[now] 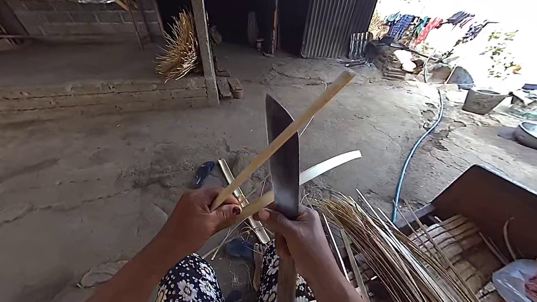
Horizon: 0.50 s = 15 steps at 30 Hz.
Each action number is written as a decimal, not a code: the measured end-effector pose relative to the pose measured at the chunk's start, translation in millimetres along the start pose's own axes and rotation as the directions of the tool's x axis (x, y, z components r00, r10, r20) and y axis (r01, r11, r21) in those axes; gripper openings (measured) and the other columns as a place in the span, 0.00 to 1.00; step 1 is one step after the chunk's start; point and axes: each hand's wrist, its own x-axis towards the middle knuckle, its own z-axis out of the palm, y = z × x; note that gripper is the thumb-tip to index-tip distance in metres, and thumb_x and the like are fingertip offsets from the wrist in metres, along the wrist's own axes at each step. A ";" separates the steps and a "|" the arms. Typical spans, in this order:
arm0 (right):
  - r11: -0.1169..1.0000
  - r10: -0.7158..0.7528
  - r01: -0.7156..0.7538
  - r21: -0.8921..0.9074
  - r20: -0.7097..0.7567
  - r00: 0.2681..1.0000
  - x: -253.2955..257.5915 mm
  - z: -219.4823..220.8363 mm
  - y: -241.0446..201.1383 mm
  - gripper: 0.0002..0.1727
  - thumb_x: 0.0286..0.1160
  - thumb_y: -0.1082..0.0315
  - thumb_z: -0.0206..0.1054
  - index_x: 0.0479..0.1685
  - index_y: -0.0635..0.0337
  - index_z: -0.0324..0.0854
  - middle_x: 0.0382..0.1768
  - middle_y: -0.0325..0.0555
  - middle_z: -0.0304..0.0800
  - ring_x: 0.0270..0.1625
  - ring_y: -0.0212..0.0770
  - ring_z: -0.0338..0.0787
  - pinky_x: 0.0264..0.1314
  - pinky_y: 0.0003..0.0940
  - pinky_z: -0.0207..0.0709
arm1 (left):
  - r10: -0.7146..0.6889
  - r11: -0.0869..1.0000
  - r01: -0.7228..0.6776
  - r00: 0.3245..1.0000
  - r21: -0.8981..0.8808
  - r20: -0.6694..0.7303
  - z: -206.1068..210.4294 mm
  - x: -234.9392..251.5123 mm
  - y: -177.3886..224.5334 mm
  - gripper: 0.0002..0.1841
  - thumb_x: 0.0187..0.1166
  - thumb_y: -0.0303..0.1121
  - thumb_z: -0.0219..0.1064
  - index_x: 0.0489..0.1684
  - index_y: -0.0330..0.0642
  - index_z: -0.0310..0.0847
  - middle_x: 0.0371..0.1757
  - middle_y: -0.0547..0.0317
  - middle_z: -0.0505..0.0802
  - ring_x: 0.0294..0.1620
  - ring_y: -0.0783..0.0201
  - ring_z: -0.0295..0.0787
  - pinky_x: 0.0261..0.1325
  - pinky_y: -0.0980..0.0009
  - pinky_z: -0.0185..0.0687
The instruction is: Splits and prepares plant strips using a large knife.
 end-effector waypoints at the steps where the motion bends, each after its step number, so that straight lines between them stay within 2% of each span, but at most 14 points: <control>1: 0.996 -0.020 0.022 0.089 -0.025 1.000 2.2 7.0 3.1 0.04 0.74 0.71 0.74 0.36 0.63 0.88 0.27 0.45 0.94 0.09 0.25 0.73 0.09 0.21 0.68 | -0.002 0.999 0.002 1.000 -0.034 0.002 -0.7 -0.7 1.6 0.05 0.75 0.37 0.74 0.39 0.48 0.91 0.33 0.74 0.91 0.30 0.85 0.83 0.34 0.86 0.78; 4: 0.957 -0.100 0.120 0.264 -0.087 0.991 0.6 23.3 15.2 0.03 0.74 0.75 0.70 0.34 0.65 0.85 0.25 0.48 0.93 0.08 0.27 0.74 0.10 0.21 0.71 | -0.070 0.982 0.065 0.997 -0.175 -0.026 -5.8 1.4 1.7 0.03 0.77 0.32 0.72 0.41 0.44 0.89 0.30 0.73 0.92 0.27 0.82 0.83 0.31 0.84 0.78; 7: 0.944 -0.204 0.223 0.244 -0.102 0.974 -8.9 26.4 25.7 0.04 0.74 0.75 0.69 0.33 0.63 0.87 0.22 0.45 0.92 0.10 0.26 0.77 0.12 0.22 0.74 | -0.202 0.944 0.157 0.970 -0.289 -0.133 -13.3 8.5 -9.5 0.03 0.82 0.28 0.68 0.40 0.40 0.87 0.23 0.68 0.91 0.19 0.79 0.80 0.22 0.84 0.72; 9: 0.946 -0.240 0.256 0.200 -0.099 0.966 -10.8 27.0 26.8 0.04 0.74 0.75 0.69 0.33 0.63 0.89 0.24 0.45 0.94 0.11 0.26 0.78 0.12 0.21 0.74 | -0.217 0.957 0.177 0.962 -0.231 -0.165 -20.8 12.7 -20.2 0.04 0.82 0.31 0.70 0.45 0.41 0.87 0.27 0.67 0.93 0.19 0.77 0.81 0.22 0.83 0.74; 11: 0.962 -0.224 0.239 0.135 -0.116 0.968 -7.7 28.4 24.3 0.04 0.77 0.74 0.68 0.37 0.64 0.87 0.30 0.46 0.96 0.11 0.26 0.77 0.11 0.21 0.72 | -0.117 0.993 0.113 0.980 -0.030 -0.163 -23.4 10.9 -29.2 0.17 0.79 0.40 0.73 0.61 0.43 0.85 0.42 0.67 0.93 0.26 0.76 0.84 0.29 0.79 0.80; 12: 0.970 -0.201 0.216 0.113 -0.126 0.971 -3.4 28.4 21.9 0.04 0.79 0.73 0.67 0.39 0.64 0.86 0.31 0.47 0.96 0.10 0.27 0.77 0.11 0.21 0.71 | -0.043 0.995 0.057 0.982 0.076 -0.182 -22.7 9.6 -30.8 0.23 0.77 0.46 0.74 0.65 0.43 0.83 0.48 0.65 0.93 0.28 0.75 0.83 0.31 0.77 0.80; 13: 0.977 -0.174 0.188 0.102 -0.137 0.975 2.2 28.4 19.3 0.05 0.80 0.72 0.67 0.40 0.65 0.85 0.31 0.47 0.96 0.10 0.28 0.76 0.10 0.22 0.70 | 0.027 0.989 0.003 0.979 0.147 -0.203 -21.5 7.8 -30.5 0.27 0.75 0.51 0.74 0.64 0.42 0.82 0.51 0.62 0.92 0.27 0.75 0.80 0.30 0.75 0.77; 15: 0.984 -0.114 0.134 0.121 -0.160 0.980 13.4 29.3 14.3 0.06 0.81 0.72 0.67 0.43 0.67 0.84 0.30 0.49 0.96 0.09 0.29 0.76 0.10 0.23 0.68 | 0.128 0.977 -0.093 0.976 0.194 -0.177 -19.3 3.0 -25.7 0.27 0.71 0.56 0.75 0.56 0.43 0.85 0.46 0.63 0.93 0.23 0.77 0.77 0.26 0.76 0.74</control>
